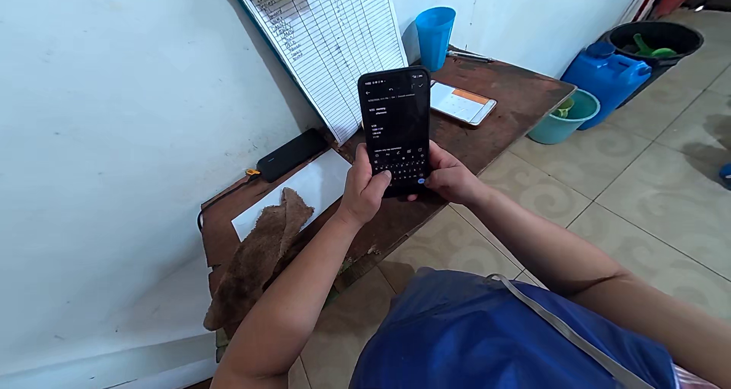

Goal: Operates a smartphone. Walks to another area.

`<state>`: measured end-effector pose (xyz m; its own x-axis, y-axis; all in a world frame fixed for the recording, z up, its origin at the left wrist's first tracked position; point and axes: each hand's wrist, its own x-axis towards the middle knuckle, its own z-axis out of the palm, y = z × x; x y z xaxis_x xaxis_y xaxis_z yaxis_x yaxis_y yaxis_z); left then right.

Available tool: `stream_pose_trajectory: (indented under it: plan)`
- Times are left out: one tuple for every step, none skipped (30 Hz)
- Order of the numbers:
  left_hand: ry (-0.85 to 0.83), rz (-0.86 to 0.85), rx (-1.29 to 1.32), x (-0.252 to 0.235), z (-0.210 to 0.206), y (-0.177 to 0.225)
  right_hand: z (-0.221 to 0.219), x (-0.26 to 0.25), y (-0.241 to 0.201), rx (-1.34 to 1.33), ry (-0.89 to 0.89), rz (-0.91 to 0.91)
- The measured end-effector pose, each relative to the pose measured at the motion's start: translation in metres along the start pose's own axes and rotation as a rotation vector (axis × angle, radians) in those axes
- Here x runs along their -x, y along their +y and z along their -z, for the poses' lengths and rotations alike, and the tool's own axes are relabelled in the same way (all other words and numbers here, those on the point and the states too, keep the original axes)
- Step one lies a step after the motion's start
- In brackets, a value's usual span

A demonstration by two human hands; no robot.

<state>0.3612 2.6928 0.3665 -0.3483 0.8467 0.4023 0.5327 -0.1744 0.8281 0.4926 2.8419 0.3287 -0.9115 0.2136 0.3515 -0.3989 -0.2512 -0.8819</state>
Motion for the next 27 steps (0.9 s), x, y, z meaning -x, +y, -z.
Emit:
stream_pose_trajectory:
  plan:
    - [-0.001, 0.002, 0.000, 0.000, 0.000, 0.000, 0.000, 0.000, 0.000, -0.002, -0.001, -0.002]
    - [-0.001, 0.001, 0.000, 0.000, 0.000, 0.001, 0.000, 0.000, 0.000, -0.003, 0.001, -0.003]
    - [0.000, -0.005, 0.000, 0.000, 0.000, 0.000, 0.000, 0.000, 0.001, -0.002, 0.003, -0.002]
    - [0.001, -0.010, 0.000, 0.000, 0.000, 0.000, 0.000, 0.000, 0.001, 0.001, -0.002, -0.002]
    - [0.002, -0.012, 0.002, 0.000, 0.000, 0.000, 0.000, 0.000, 0.001, 0.006, -0.005, 0.000]
    - [-0.003, -0.012, 0.007, 0.000, 0.000, 0.000, 0.000, 0.000, 0.001, 0.010, -0.002, 0.001]
    - [-0.010, -0.011, 0.017, 0.000, 0.000, 0.000, 0.000, 0.000, 0.001, 0.012, 0.001, 0.000]
    - [-0.018, -0.013, 0.031, 0.000, 0.000, 0.000, 0.000, 0.000, 0.001, 0.015, 0.003, 0.000]
    - [-0.024, -0.017, 0.042, 0.000, 0.000, 0.000, 0.000, 0.000, 0.000, 0.023, 0.003, 0.003]
    - [-0.029, -0.020, 0.047, 0.000, 0.000, -0.001, 0.000, 0.000, 0.001, 0.039, 0.004, 0.012]
    - [-0.032, -0.020, 0.051, 0.000, 0.001, -0.001, 0.000, 0.001, 0.001, 0.065, -0.001, 0.026]
    - [-0.033, -0.016, 0.053, 0.000, 0.001, 0.000, -0.001, 0.002, 0.000, 0.098, -0.009, 0.043]
    - [-0.033, -0.012, 0.055, 0.000, 0.001, 0.000, -0.002, 0.002, -0.001, 0.129, -0.031, 0.057]
    - [-0.029, -0.011, 0.057, 0.000, 0.001, 0.001, -0.002, 0.002, -0.001, 0.156, -0.054, 0.073]
    - [-0.024, -0.009, 0.061, 0.000, 0.001, 0.001, -0.003, 0.002, -0.002, 0.176, -0.068, 0.082]
    - [-0.019, -0.009, 0.064, 0.000, 0.001, 0.001, -0.003, 0.002, -0.002, 0.191, -0.072, 0.085]
    - [-0.016, -0.010, 0.069, 0.000, 0.001, 0.001, -0.005, 0.002, -0.003, 0.203, -0.065, 0.079]
    - [-0.014, -0.012, 0.073, 0.000, 0.000, 0.002, -0.006, 0.002, -0.004, 0.218, -0.052, 0.071]
    - [-0.015, -0.012, 0.076, 0.000, 0.000, 0.002, -0.008, 0.002, -0.005, 0.230, -0.039, 0.067]
    - [-0.018, -0.013, 0.076, 0.000, 0.000, 0.002, -0.009, 0.002, -0.006, 0.244, -0.027, 0.069]
    - [-0.021, -0.013, 0.077, 0.000, 0.000, 0.002, -0.010, 0.002, -0.006, 0.253, -0.019, 0.071]
    - [-0.021, -0.015, 0.077, 0.000, 0.000, 0.002, -0.009, 0.002, -0.006, 0.258, -0.017, 0.075]
    - [-0.020, -0.019, 0.078, 0.000, 0.000, 0.002, -0.009, 0.002, -0.006, 0.264, -0.026, 0.082]
    - [-0.022, -0.022, 0.079, 0.000, 0.000, 0.001, -0.008, 0.002, -0.005, 0.267, -0.030, 0.090]
    - [-0.024, -0.023, 0.079, 0.000, 0.000, 0.001, -0.007, 0.002, -0.004, 0.259, -0.036, 0.098]
    - [-0.026, -0.021, 0.078, 0.000, 0.000, 0.001, -0.006, 0.002, -0.004, 0.251, -0.038, 0.099]
    - [-0.023, -0.018, 0.072, 0.000, 0.000, 0.000, -0.006, 0.002, -0.003, 0.244, -0.039, 0.099]
